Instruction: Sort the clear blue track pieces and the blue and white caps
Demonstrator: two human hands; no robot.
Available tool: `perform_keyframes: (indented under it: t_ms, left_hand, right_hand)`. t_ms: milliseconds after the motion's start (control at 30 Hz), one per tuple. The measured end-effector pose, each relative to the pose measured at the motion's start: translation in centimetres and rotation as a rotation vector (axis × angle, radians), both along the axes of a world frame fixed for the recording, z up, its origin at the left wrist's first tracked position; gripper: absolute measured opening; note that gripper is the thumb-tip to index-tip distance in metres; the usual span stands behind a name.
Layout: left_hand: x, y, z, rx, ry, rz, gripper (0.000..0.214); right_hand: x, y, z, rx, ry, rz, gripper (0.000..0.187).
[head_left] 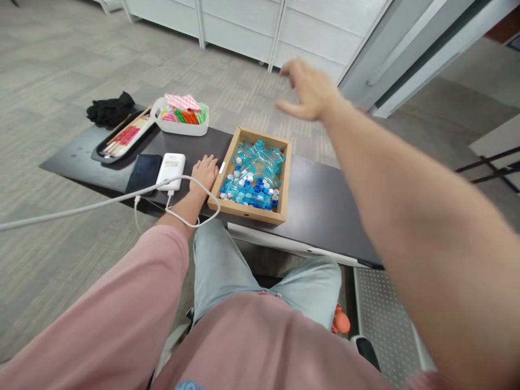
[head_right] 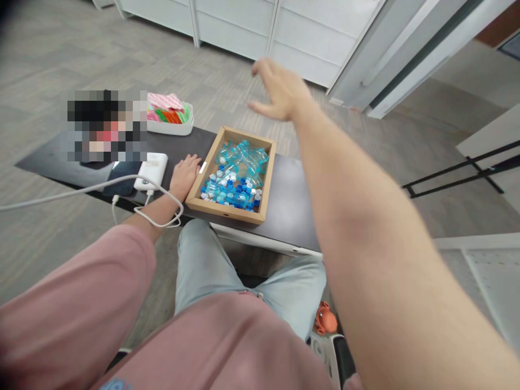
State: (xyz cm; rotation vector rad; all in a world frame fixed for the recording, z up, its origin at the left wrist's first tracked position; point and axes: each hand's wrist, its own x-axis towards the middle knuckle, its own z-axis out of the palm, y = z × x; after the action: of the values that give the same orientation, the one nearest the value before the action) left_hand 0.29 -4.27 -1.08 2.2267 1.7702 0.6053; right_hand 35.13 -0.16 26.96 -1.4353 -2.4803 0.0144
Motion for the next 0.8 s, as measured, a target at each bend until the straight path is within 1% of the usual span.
perform_keyframes:
  t_ms: [33, 67, 133, 167, 200, 233, 267, 300, 367, 500, 567, 633, 700, 767, 800]
  left_hand:
    - [0.0, 0.0, 0.0, -0.003, 0.007, 0.003, 0.058]
    - [0.1, -0.1, 0.1, -0.005, 0.014, 0.006, 0.058]
    - [0.2, -0.1, 0.1, -0.007, 0.024, 0.01, 0.059]
    - [0.2, -0.2, 0.1, -0.007, 0.028, 0.012, 0.059]
    - [0.2, -0.2, 0.1, -0.006, 0.031, 0.015, 0.059]
    - [0.2, -0.2, 0.1, -0.006, 0.035, 0.017, 0.058]
    - [0.2, -0.2, 0.1, -0.003, 0.038, 0.018, 0.058]
    - [0.1, -0.2, 0.1, 0.0, 0.04, 0.017, 0.058]
    - [0.1, -0.3, 0.1, 0.004, 0.046, 0.017, 0.057]
    - [0.1, -0.5, 0.5, -0.005, 0.061, 0.021, 0.058]
    - [0.1, -0.6, 0.8, -0.011, 0.068, 0.017, 0.058]
    - [0.2, -0.7, 1.1, -0.013, 0.071, 0.012, 0.058]
    - [0.1, -0.9, 1.4, -0.021, 0.08, 0.01, 0.059]
    - [0.1, -1.0, 1.6, -0.033, 0.092, 0.007, 0.059]
    - [0.0, -1.0, 1.7, -0.039, 0.1, 0.005, 0.06]
  right_hand:
    - [-1.2, -0.1, -2.4, 0.005, -0.096, 0.031, 0.079]
    - [-2.3, -0.4, -5.3, -0.012, -0.173, 0.047, 0.082]
    - [-3.6, -1.1, -11.2, -0.128, -0.22, 0.023, 0.078]
    - [-3.9, -1.3, -13.8, -0.189, -0.242, 0.0, 0.076]
    - [-4.0, -1.5, -15.8, -0.244, -0.262, -0.026, 0.072]
    - [-3.9, -1.5, -17.3, -0.28, -0.272, -0.042, 0.068]
    - [-3.6, -1.4, -18.3, -0.301, -0.271, -0.05, 0.065]
    - [-3.3, -1.2, -18.7, -0.303, -0.259, -0.047, 0.063]
    - [-2.6, -0.5, -18.5, -0.272, -0.21, -0.024, 0.063]
    - [-1.8, 1.1, -16.2, -0.196, -0.125, -0.012, 0.067]
    - [-1.6, 1.5, -14.9, -0.157, -0.087, -0.023, 0.068]
    - [-0.6, 1.5, -13.7, -0.098, -0.038, -0.057, 0.072]
    - [1.8, 0.9, -12.9, -0.024, 0.023, -0.143, 0.077]
    - [6.0, -0.9, -13.0, 0.047, 0.095, -0.282, 0.079]
    - [8.6, -2.4, -13.5, 0.077, 0.135, -0.366, 0.079]
